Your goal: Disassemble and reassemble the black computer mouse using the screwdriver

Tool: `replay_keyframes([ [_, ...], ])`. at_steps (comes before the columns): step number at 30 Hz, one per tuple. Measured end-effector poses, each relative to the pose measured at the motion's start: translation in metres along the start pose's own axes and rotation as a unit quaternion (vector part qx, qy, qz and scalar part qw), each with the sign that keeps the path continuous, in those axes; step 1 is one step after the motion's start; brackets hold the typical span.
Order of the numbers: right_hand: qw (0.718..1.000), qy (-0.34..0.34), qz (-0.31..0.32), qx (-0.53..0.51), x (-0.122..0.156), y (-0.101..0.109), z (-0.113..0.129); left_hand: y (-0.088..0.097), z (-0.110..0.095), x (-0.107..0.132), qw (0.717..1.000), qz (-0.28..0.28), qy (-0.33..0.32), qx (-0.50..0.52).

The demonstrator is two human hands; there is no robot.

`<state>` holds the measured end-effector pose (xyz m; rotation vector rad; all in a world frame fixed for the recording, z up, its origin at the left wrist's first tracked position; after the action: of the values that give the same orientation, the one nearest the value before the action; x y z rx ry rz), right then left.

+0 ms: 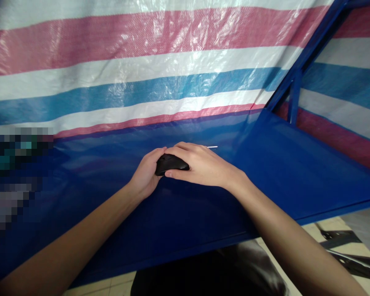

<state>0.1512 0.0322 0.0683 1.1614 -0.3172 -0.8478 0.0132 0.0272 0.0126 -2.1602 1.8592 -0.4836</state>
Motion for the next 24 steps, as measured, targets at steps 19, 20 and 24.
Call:
replay_keyframes([
  [19, 1.000, -0.026, -0.009, -0.006, 0.0007, 0.0008, -0.0020, 0.0000, -0.0001, -0.0010, 0.998, 0.009, 0.044, 0.053],
  [20, 0.999, -0.026, -0.018, -0.006, 0.0009, 0.0016, -0.0029, -0.0011, -0.0010, -0.0007, 0.997, 0.015, 0.049, 0.064],
  [24, 0.999, -0.024, -0.036, -0.008, 0.0015, 0.0028, -0.0055, -0.0033, -0.0029, 0.0001, 0.993, 0.034, 0.059, 0.092],
])
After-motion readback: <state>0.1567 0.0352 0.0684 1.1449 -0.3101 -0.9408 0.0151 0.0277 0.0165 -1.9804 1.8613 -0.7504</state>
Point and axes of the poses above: each hand's wrist, its own x-axis away from the middle knuckle, its own y-axis out of the back of the hand, z = x × y, the point moved 3 cm from there along -x, towards the middle knuckle, and after that the axes turned 11 degrees about -y, right-handed, at the moved point
